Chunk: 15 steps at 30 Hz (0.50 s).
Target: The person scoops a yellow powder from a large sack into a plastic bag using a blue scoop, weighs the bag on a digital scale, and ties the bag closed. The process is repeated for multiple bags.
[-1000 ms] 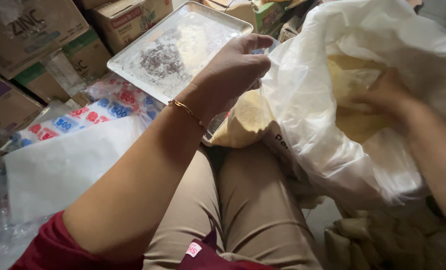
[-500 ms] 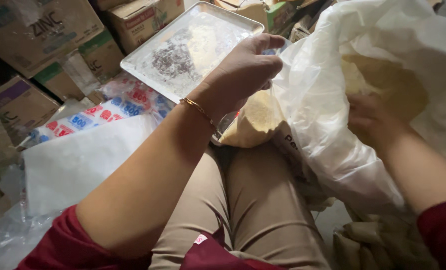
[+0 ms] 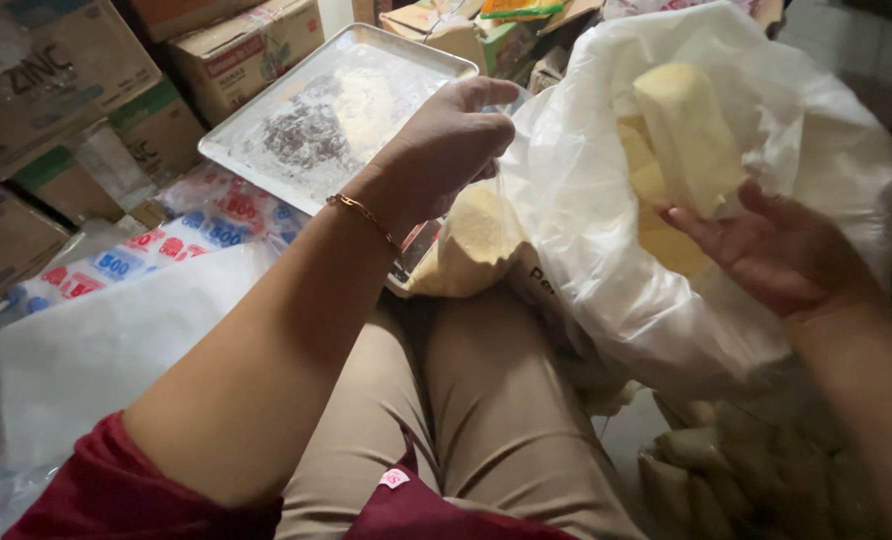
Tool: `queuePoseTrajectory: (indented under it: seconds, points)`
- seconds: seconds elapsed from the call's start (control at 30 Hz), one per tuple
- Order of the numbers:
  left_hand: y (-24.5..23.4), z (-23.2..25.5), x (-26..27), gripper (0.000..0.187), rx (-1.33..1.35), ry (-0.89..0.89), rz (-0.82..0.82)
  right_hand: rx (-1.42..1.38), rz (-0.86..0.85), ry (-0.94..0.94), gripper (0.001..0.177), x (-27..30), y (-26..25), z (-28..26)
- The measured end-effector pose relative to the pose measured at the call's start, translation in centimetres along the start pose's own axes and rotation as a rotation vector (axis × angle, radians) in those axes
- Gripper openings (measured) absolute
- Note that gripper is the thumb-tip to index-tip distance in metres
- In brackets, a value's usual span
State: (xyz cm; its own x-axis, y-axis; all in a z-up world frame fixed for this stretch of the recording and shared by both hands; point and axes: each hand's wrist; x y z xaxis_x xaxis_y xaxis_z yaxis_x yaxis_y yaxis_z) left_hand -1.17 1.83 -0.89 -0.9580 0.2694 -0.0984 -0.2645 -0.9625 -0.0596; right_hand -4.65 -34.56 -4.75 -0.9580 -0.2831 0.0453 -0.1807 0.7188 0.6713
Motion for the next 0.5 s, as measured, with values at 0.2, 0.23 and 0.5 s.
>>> queuePoseTrajectory:
  seconds: [0.2,0.23,0.5]
  points:
    - [0.2,-0.2,-0.4,0.059,-0.04,-0.006,0.014,0.244,-0.212,0.088,0.075,-1.0,4.4,-4.1]
    - [0.2,-0.2,-0.3,0.058,-0.052,-0.002,0.019,0.298,-0.285,0.108,0.076,-1.4,5.3,-4.6]
    - [0.6,0.0,0.4,0.061,-0.05,0.015,0.015,1.059,-0.182,0.198,0.09,-5.9,12.2,-6.0]
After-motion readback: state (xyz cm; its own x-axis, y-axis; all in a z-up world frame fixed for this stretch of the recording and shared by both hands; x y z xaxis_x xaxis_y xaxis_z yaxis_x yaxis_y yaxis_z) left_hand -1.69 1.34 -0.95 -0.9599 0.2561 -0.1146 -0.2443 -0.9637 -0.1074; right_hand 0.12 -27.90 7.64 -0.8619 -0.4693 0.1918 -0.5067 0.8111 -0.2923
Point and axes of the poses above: each hand's wrist, its own x-axis away from the middle knuckle, its own y-axis out of the palm, z = x × y, and after that the axes turned 7 degrees about -x, right-handed
